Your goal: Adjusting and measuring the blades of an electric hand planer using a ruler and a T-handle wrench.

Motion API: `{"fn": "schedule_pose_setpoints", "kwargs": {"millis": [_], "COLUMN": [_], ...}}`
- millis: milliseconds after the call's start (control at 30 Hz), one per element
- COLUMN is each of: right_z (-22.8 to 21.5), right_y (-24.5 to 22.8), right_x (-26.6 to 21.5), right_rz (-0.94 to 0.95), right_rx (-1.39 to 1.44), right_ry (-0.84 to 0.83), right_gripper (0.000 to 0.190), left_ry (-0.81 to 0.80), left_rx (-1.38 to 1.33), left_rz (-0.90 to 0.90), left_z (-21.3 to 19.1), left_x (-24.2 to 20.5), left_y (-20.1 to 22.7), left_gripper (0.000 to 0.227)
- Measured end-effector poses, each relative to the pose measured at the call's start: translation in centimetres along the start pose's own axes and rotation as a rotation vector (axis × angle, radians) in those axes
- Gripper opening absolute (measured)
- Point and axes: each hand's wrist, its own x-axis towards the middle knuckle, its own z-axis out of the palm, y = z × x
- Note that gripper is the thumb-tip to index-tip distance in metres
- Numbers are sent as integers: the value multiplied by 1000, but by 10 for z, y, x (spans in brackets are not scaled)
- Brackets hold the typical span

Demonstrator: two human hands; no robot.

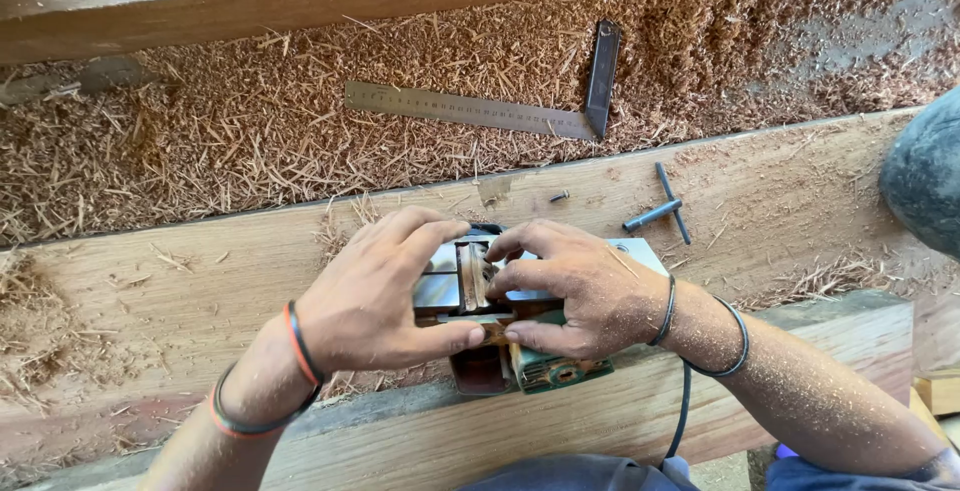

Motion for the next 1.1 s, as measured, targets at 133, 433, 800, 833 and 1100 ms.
{"fn": "schedule_pose_setpoints", "kwargs": {"millis": [133,433,800,833,1100], "right_z": [0,-6,-6,-7,-7], "right_y": [2,18,17,17,17], "right_x": [-4,-28,-23,-23,-23], "right_rz": [25,123,146,147,135], "right_rx": [33,-20,4,5,15], "right_ry": [54,130,95,91,99], "right_gripper": [41,51,53,53,52], "left_ry": [-301,-606,-695,-703,-723], "left_rx": [51,202,201,184,176], "left_rz": [-121,-252,-283,-295,-288], "left_z": [-4,-2,-1,-1,-2], "left_x": [28,58,71,72,76], "left_y": [-4,-7,-9,-9,-7], "left_gripper": [99,101,101,101,101]}}
